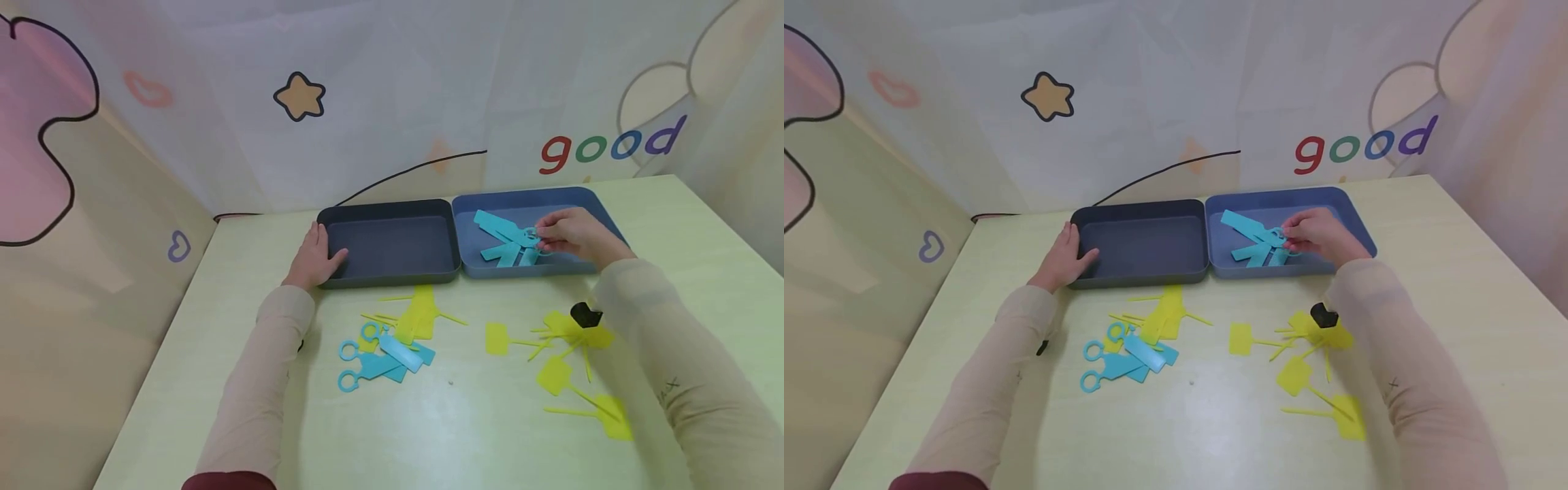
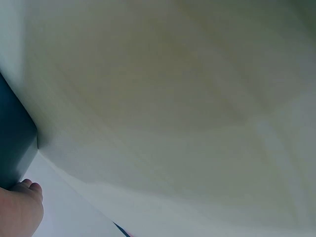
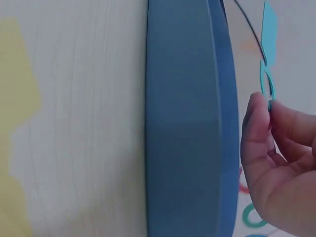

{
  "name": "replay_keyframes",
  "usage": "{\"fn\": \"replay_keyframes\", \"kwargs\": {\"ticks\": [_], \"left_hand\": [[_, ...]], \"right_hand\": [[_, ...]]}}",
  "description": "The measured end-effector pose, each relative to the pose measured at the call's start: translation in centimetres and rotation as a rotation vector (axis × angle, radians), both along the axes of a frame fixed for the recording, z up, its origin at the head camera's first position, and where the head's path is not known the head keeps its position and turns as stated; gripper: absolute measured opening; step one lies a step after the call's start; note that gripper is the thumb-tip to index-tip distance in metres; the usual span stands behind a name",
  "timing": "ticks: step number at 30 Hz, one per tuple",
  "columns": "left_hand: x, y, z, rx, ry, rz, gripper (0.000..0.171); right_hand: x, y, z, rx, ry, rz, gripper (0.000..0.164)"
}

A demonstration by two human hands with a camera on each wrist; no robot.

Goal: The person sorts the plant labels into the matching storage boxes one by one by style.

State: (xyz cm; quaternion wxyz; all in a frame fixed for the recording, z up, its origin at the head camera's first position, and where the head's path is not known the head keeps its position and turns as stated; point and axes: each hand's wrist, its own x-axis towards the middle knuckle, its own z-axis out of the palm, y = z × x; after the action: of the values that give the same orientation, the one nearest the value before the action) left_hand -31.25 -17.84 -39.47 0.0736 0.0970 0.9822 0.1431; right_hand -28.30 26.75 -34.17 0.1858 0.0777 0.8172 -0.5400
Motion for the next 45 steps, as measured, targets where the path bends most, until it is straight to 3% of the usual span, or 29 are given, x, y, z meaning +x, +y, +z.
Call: {"fn": "replay_keyframes", "kwargs": {"ticks": [7,15,23,34,37,41,45], "left_hand": [[0.0,-0.1,-0.2,0.002,0.001,0.003,0.081],[-0.1,-0.1,-0.1,0.000,0.010,0.004,0.080],[-0.2,-0.1,-0.3,-0.001,0.021,0.000,0.080],[-0.2,0.0,-0.4,-0.007,0.026,0.007,0.080],[-0.2,0.0,-0.4,0.000,0.020,0.007,0.081],[-0.5,-0.2,-0.6,0.011,0.021,-0.001,0.081],[-0.6,-0.3,-0.7,0.016,0.026,-0.003,0.081]], "right_hand": [[-0.8,1.8,-1.6,0.093,0.017,-0.179,0.039],[-0.8,2.5,-2.6,0.110,0.012,-0.275,0.030],[-1.1,2.6,-3.3,0.158,0.011,-0.283,0.030],[-0.9,2.0,-3.4,0.394,0.027,-0.236,0.032],[-0.7,1.9,-3.2,0.458,0.084,-0.241,0.022],[-0.7,1.2,-2.5,0.551,0.204,-0.231,0.032],[-0.7,-0.3,-1.2,0.563,0.300,-0.147,0.053]]}}
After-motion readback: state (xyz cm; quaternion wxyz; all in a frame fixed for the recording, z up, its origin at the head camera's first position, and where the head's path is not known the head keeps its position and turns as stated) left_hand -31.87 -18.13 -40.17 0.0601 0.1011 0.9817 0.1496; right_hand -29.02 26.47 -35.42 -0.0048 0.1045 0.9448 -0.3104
